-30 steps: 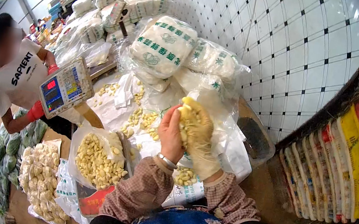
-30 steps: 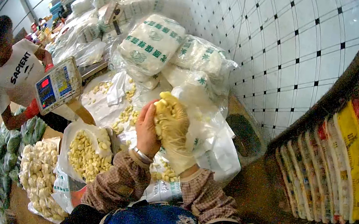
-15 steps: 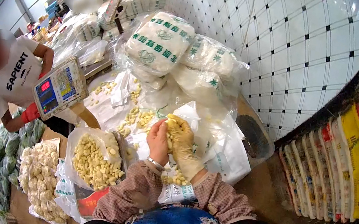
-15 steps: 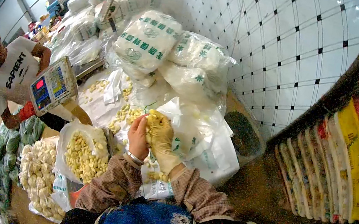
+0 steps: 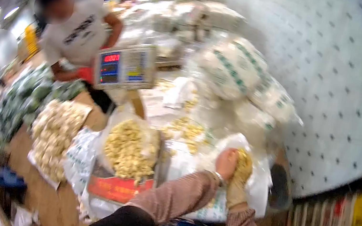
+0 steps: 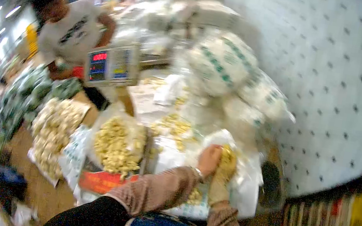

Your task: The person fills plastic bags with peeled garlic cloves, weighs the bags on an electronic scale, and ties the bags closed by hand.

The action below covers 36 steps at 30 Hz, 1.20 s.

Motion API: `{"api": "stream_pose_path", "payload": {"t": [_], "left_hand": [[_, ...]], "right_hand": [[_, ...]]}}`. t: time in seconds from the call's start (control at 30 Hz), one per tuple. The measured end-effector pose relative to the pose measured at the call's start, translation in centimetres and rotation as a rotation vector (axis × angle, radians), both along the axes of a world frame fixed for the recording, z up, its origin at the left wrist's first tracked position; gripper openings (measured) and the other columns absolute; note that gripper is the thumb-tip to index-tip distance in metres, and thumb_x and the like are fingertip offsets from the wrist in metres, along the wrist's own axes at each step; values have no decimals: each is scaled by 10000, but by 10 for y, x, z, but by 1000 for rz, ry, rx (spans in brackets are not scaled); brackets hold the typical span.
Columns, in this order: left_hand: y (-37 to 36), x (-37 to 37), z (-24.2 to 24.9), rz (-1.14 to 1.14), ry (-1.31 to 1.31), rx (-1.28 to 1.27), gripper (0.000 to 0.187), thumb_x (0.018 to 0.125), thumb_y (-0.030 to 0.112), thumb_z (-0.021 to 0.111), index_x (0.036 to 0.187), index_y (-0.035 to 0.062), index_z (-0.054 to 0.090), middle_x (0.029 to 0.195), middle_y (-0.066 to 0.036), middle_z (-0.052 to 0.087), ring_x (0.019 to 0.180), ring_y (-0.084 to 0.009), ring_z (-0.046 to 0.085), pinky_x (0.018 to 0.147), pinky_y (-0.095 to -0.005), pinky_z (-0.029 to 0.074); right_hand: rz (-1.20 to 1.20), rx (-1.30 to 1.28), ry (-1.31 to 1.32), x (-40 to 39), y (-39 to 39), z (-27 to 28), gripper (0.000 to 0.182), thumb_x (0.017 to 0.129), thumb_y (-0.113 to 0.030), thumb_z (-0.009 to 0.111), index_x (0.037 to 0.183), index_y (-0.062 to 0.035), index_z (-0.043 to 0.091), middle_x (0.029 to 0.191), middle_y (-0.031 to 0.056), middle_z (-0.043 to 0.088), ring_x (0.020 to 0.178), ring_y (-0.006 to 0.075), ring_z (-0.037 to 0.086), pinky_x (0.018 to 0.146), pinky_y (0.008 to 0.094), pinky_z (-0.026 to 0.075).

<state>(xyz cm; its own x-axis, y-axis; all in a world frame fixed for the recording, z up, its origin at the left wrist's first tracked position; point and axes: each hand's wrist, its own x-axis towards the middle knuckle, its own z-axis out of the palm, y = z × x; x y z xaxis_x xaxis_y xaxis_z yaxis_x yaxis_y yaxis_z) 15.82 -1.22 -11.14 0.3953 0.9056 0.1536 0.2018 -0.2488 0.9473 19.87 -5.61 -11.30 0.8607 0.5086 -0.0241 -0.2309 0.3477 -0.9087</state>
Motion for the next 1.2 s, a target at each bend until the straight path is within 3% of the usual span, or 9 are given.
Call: {"api": "stream_pose_path", "payload": {"t": [0.27, 0.5, 0.63, 0.67, 0.83, 0.9, 1.03, 1.13, 1.2], "left_hand": [[36, 3, -8, 153, 28, -46, 352, 862, 279, 345, 864, -2, 556, 895, -220, 547, 878, -378, 477, 782, -430, 364], [36, 15, -26, 89, 38, 264, 299, 892, 204, 294, 928, -6, 503, 904, -194, 537, 904, -313, 502, 807, -345, 394], [34, -9, 30, -140, -539, -686, 524, 900, 397, 296, 948, -58, 551, 959, -143, 579, 904, -206, 530, 856, -326, 382], [25, -30, 72, -188, -547, -773, 531, 895, 418, 299, 947, -45, 554, 945, -134, 581, 913, -200, 523, 883, -334, 358], [36, -72, 92, -313, -525, -945, 375, 887, 330, 397, 1005, 10, 552, 1017, -71, 562, 939, -173, 523, 867, -300, 374], [40, -109, 104, -374, -486, -830, 310, 873, 277, 445, 1032, 32, 548, 1022, -56, 565, 952, -157, 524, 854, -286, 391], [58, -223, 116, -224, -315, -342, 239, 870, 178, 463, 1024, 11, 536, 976, -79, 568, 889, -152, 551, 788, -261, 438], [53, -318, 113, 226, -130, -62, 144, 852, 136, 494, 905, 10, 542, 773, -12, 566, 670, -62, 528, 551, -189, 437], [41, -369, 96, 309, 99, -124, 188, 820, 176, 546, 902, 7, 542, 695, -30, 560, 610, -80, 529, 517, -204, 429]], "right_hand": [[261, -7, -208, 0, 32, -12, 246, 821, -186, 539, 950, 23, 546, 847, 50, 568, 756, 143, 527, 648, 246, 440], [65, -175, -371, 1, 40, 9, 175, 810, -184, 527, 835, -13, 559, 739, 64, 561, 669, 172, 518, 594, 273, 422], [47, -188, -593, 29, 34, -7, 203, 836, -210, 487, 909, -33, 554, 786, 58, 566, 656, 174, 548, 542, 261, 460], [150, 15, 38, 6, 19, 43, 222, 839, -213, 484, 948, -30, 546, 815, 65, 565, 676, 181, 559, 564, 266, 473], [325, 127, 155, 2, 10, 74, 260, 823, -189, 517, 1025, -26, 515, 859, 79, 566, 711, 182, 570, 593, 279, 490], [350, 6, 312, 23, 27, 38, 286, 815, -173, 529, 1062, -33, 493, 886, 84, 563, 712, 184, 570, 595, 284, 495], [220, 28, -312, -33, -1, 109, 421, 801, -59, 510, 1203, -17, 393, 1038, 71, 542, 946, 163, 529, 833, 255, 431], [523, 188, -379, -75, -1, 115, 524, 765, -34, 557, 1245, -21, 348, 1060, 67, 536, 913, 146, 527, 801, 238, 437], [772, -231, -726, -110, -4, 111, 608, 745, -88, 617, 1265, -39, 307, 1051, 115, 533, 782, 167, 541, 654, 272, 485]]}}
